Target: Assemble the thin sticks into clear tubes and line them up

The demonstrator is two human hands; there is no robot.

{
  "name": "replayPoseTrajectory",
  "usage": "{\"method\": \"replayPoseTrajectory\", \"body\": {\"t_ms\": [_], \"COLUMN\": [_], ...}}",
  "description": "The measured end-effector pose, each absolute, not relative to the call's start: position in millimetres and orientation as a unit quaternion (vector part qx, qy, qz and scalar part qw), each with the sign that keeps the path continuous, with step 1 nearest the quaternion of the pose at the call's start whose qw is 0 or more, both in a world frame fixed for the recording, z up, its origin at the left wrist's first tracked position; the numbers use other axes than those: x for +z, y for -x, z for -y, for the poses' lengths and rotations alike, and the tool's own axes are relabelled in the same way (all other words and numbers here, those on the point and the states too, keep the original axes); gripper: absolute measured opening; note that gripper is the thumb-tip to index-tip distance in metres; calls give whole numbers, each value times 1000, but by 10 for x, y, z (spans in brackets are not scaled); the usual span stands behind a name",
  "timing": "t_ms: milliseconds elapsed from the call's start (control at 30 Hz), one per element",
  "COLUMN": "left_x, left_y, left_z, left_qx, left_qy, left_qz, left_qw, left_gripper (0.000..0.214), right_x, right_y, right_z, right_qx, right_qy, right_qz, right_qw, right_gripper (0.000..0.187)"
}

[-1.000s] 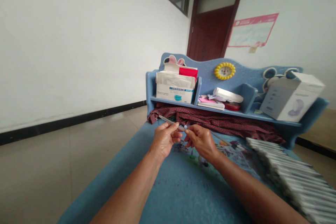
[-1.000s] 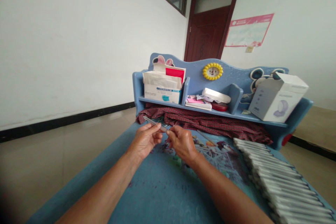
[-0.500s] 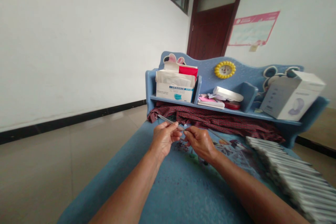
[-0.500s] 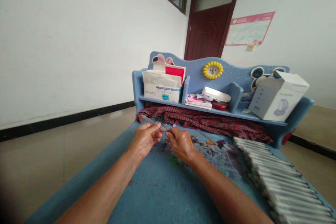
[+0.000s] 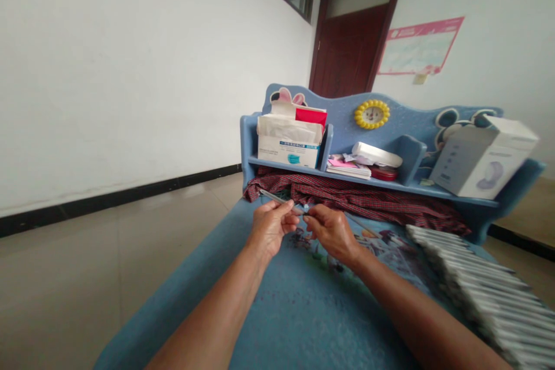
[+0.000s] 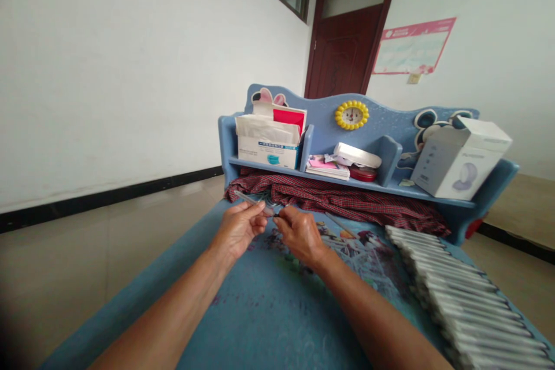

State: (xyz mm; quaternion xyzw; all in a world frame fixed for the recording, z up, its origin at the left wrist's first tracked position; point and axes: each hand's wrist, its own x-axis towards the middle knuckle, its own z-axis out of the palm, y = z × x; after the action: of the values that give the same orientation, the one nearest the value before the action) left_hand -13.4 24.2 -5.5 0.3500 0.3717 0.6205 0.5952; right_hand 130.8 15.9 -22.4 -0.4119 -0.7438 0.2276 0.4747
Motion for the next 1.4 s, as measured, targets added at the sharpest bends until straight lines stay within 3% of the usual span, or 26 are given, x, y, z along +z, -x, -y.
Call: {"method": "replayPoseTrajectory", "body": {"t_ms": [100, 300, 500, 600, 700, 900, 1033, 1200, 1300, 1400], "left_x": [-63, -89, -77, -72, -74, -101, -98, -73, -84, -105], "left_y": [129, 129, 127, 126, 126, 131, 129, 123, 129, 136], "left_z": [-238, -255, -252, -242, -241, -266, -259, -239, -249, -268], "left_qx": [618, 611, 611, 608, 605, 609, 605, 602, 600, 604], "left_qy": [-355, -357, -357, -364, -367, -364, -369, -371, -378, -374], "left_qz": [-365, -359, -373, -371, -368, -374, -372, -373, -368, -366], "left_qw": [599, 608, 600, 601, 604, 598, 600, 600, 601, 601], "left_gripper": [12, 12, 10, 10, 10, 12, 10, 8, 8, 10], "right_x": [-208, -222, -251, -255, -245, -222, -237, -249, -232, -216], "right_y": [-1295, -1256, -1290, -1289, -1290, -1294, -1284, -1279, -1277, -1273], "right_z": [-120, -152, -191, -170, -159, -170, -169, -174, -169, -162], "right_qx": [240, 480, 370, 346, 376, 382, 384, 389, 423, 420], "right_qy": [417, 414, 402, 402, 413, 395, 416, 409, 414, 417], "right_qz": [754, 661, 695, 716, 719, 699, 704, 699, 701, 687], "right_qw": [447, 402, 467, 454, 413, 457, 428, 439, 398, 423], "right_gripper": [28, 44, 31, 30, 40, 31, 39, 32, 39, 35]}}
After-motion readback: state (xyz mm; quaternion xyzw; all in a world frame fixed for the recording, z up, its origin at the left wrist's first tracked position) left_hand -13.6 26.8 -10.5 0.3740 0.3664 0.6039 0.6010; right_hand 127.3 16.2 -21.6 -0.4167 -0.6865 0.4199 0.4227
